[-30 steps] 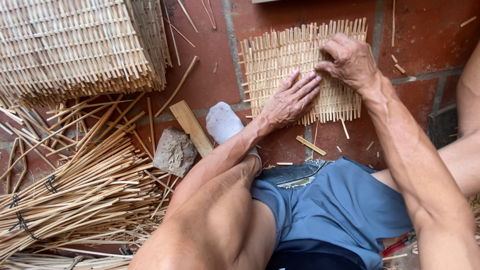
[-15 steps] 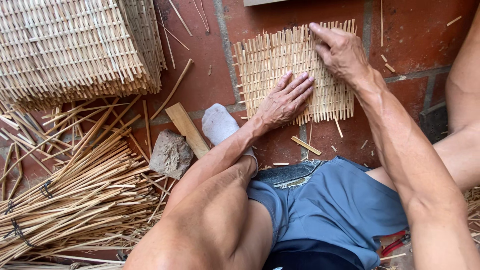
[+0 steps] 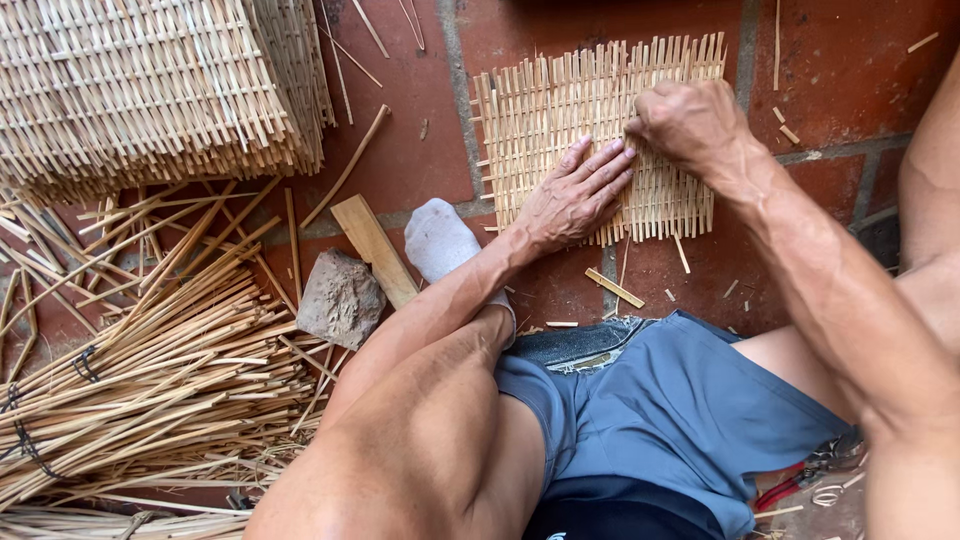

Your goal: The person sits on the floor weaving thin bamboo sticks into a square mat, pressing the woven sticks flat and trimming protruding stick ends. They then roll white glue onto a cardboard sheet with a paint roller and press the cardboard onto the back of the woven mat.

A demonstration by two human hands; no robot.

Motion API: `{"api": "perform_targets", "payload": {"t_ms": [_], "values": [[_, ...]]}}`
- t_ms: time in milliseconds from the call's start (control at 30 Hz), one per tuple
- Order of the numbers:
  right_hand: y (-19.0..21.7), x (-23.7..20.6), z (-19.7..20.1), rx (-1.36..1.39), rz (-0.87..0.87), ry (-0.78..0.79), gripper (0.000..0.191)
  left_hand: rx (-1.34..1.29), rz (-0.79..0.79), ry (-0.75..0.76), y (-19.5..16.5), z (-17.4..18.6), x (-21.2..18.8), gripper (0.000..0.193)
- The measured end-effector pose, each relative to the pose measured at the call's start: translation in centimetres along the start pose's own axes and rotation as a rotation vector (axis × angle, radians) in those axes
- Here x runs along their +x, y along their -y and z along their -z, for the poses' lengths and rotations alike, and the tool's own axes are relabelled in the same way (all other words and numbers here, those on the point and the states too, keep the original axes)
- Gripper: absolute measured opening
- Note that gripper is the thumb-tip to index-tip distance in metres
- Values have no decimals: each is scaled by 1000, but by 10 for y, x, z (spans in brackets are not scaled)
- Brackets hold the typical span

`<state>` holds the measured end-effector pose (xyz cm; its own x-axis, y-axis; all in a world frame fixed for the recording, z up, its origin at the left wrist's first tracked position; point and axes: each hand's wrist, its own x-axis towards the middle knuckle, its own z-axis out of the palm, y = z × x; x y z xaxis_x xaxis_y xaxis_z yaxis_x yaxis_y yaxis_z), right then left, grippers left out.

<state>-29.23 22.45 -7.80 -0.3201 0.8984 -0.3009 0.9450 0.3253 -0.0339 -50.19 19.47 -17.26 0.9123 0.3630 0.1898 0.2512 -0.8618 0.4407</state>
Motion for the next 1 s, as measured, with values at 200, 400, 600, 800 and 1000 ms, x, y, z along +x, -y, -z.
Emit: {"api": "perform_targets", "payload": {"t_ms": [200, 400, 600, 800, 1000], "values": [[0, 10, 11, -250, 136, -105, 40, -3, 15, 0, 2, 2, 2, 57], [19, 7, 6, 20, -121, -422, 39, 26, 2, -30, 3, 0, 3, 54], [35, 24, 6, 656, -528, -487, 22, 12, 12, -26, 4, 1, 4, 52], [19, 33, 25, 1047, -559, -399, 10, -16, 4, -34, 2, -1, 1, 55], [-4, 55, 57, 841, -781, 243, 17, -30, 16, -33, 1, -2, 0, 54]]}}
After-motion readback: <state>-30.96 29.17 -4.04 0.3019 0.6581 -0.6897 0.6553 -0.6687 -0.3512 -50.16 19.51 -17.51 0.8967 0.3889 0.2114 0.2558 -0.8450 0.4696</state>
